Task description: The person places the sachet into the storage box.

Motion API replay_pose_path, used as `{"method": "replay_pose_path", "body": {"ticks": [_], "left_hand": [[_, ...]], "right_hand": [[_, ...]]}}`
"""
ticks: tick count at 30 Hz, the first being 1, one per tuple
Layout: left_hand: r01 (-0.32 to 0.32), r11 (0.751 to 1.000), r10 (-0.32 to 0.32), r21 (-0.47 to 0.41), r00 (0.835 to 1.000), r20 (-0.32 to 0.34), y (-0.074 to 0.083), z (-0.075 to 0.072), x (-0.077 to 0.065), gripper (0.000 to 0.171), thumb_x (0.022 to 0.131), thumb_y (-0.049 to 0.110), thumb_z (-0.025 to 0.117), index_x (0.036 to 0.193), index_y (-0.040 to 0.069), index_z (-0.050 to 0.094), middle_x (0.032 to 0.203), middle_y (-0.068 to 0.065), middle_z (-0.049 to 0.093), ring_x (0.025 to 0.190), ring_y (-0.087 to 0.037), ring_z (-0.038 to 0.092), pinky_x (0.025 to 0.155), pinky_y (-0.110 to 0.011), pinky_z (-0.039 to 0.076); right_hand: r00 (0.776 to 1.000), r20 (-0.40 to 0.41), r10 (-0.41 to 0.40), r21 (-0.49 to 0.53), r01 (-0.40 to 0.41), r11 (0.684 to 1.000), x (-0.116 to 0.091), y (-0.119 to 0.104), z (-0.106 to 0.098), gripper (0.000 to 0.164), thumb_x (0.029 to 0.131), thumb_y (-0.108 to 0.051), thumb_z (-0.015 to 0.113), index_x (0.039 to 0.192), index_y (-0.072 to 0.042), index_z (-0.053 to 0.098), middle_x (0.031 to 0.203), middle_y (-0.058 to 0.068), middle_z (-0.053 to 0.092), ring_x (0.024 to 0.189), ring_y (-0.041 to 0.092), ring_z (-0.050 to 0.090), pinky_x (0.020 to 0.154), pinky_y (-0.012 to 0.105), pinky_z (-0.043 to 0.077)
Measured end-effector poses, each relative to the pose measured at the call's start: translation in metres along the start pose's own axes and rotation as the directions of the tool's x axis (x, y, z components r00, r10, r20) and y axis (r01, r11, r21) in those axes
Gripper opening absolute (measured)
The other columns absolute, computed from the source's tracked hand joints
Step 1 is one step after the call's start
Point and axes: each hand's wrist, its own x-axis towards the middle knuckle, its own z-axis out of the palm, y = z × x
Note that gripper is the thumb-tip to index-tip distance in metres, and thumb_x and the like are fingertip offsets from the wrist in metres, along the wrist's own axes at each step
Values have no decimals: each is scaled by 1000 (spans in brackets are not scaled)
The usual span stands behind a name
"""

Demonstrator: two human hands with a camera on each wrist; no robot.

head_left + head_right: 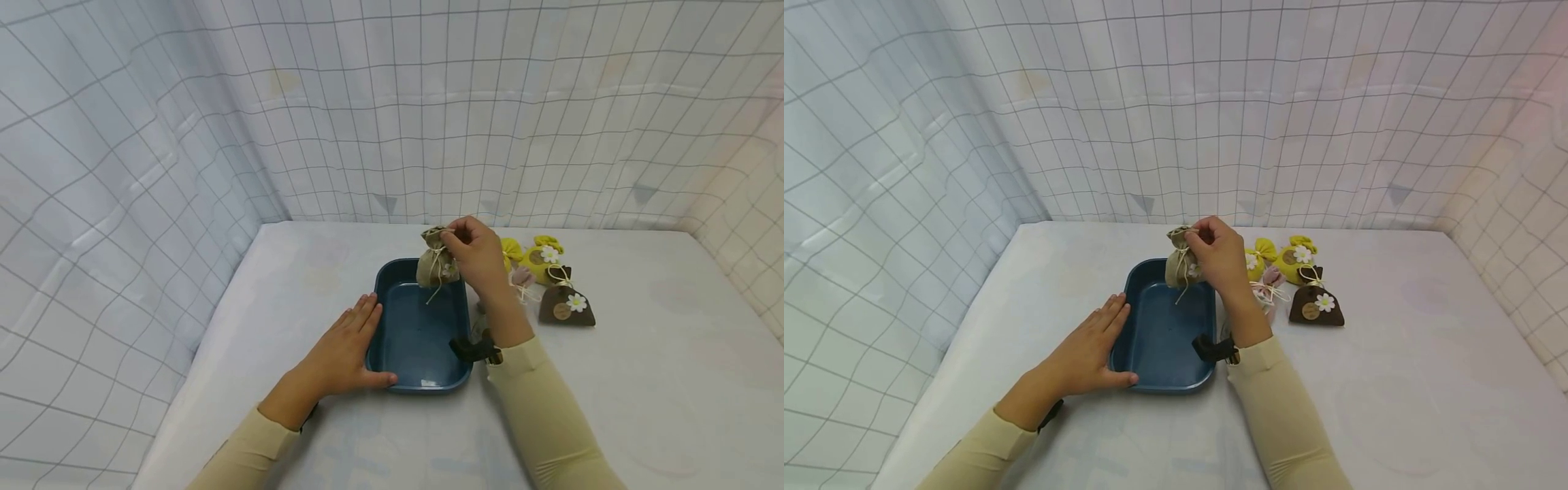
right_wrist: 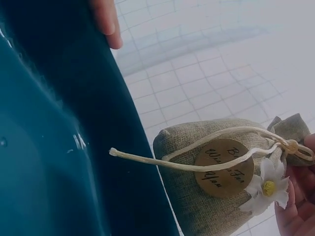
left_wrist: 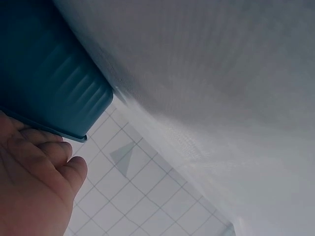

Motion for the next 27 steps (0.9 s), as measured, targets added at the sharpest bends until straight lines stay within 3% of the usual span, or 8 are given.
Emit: {"method": "replay_pose_path", "body": {"ticks": [16, 27], "left_hand": [[0, 1000, 0, 20, 1000, 0, 2, 0, 0, 124, 76, 86, 51, 156, -3, 20, 165, -16, 9, 151, -27, 5, 118, -48, 18], [7, 1000, -7, 10, 1000, 3, 2, 1, 0, 122, 76, 81, 58, 156, -2, 20, 165, -15, 8, 151, -27, 4, 118, -48, 17]], "right_hand": [[1000, 13, 17, -17, -17, 1000, -2, 6, 9, 14, 95, -18, 66, 100, -5, 67, 88, 8, 64, 77, 19, 57, 65, 27, 48], [998, 6, 56, -20, -56, 998, -1, 11, 13, 15, 95, -18, 66, 100, -4, 67, 89, 9, 64, 77, 19, 57, 63, 24, 49]]}}
